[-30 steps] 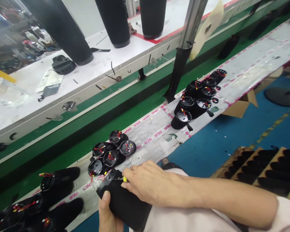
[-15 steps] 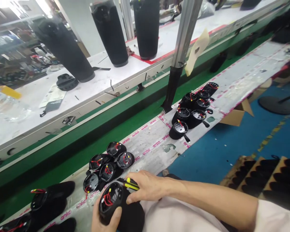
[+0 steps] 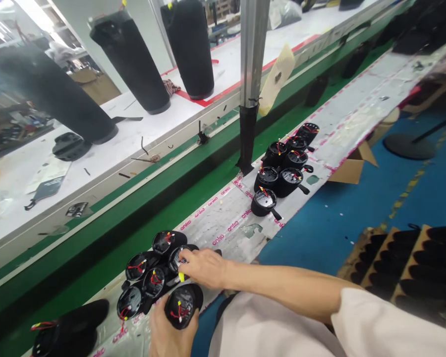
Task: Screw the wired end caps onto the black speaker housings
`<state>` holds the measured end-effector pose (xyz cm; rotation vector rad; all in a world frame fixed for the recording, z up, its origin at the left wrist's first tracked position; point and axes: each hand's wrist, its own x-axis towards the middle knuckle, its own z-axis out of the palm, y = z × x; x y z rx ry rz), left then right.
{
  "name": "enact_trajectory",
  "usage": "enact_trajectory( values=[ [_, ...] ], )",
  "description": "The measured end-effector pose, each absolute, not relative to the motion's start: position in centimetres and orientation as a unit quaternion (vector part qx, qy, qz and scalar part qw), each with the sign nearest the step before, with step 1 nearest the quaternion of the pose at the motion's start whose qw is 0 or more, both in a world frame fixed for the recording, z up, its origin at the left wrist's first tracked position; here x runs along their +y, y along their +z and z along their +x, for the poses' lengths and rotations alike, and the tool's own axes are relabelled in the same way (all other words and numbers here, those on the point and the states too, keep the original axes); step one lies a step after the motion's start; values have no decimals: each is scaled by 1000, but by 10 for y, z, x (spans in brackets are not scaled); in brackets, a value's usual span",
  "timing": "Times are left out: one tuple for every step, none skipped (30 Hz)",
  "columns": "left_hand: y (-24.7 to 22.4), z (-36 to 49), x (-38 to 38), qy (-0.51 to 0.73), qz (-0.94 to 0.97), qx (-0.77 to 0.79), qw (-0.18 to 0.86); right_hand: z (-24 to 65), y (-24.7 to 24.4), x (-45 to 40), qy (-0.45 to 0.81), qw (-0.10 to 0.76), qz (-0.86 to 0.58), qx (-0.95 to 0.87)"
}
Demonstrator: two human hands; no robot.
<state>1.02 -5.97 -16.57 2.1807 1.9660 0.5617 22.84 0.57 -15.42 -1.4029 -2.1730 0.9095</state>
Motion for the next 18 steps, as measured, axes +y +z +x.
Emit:
enact_trajectory(
  values=[
    [-171, 11, -60, 184, 731, 653, 74, 226, -160, 12, 309, 190, -490, -793],
    [-177, 11, -60, 181, 733, 652, 71, 224, -166, 18, 294, 182, -482, -805],
    [-181, 12, -60, 179, 734, 651, 68, 223, -170, 22, 281, 176, -476, -815],
    [-185, 13, -60, 179, 736, 650, 65, 222, -174, 26, 269, 170, -471, -823],
    [-188, 14, -60, 180, 739, 646, 62, 222, -177, 28, 259, 167, -467, -829],
    [-190, 15, -59, 182, 743, 641, 61, 225, -178, 31, 251, 164, -466, -832],
    [-193, 16, -59, 186, 747, 635, 59, 229, -177, 32, 245, 162, -468, -834],
    [-195, 17, -57, 192, 752, 629, 57, 235, -175, 33, 239, 162, -473, -832],
    [-197, 19, -56, 198, 756, 622, 55, 242, -171, 33, 235, 164, -480, -829],
    [-200, 20, -54, 205, 759, 615, 54, 252, -165, 32, 230, 168, -490, -824],
    [-202, 23, -51, 212, 764, 607, 53, 262, -159, 32, 226, 174, -501, -817],
    [-204, 25, -48, 220, 770, 597, 53, 274, -151, 31, 221, 181, -512, -810],
    [-207, 29, -44, 227, 776, 586, 54, 286, -142, 30, 216, 189, -521, -803],
    [-208, 33, -40, 233, 782, 575, 54, 298, -133, 30, 212, 198, -529, -797],
    [-209, 38, -34, 237, 788, 566, 54, 309, -123, 29, 208, 206, -536, -792],
    [-209, 44, -29, 238, 792, 560, 52, 320, -113, 28, 204, 214, -540, -788],
    [-208, 49, -23, 236, 795, 557, 49, 329, -103, 27, 200, 222, -543, -785],
    [-206, 55, -18, 232, 796, 558, 45, 337, -93, 26, 198, 230, -545, -782]
  ],
)
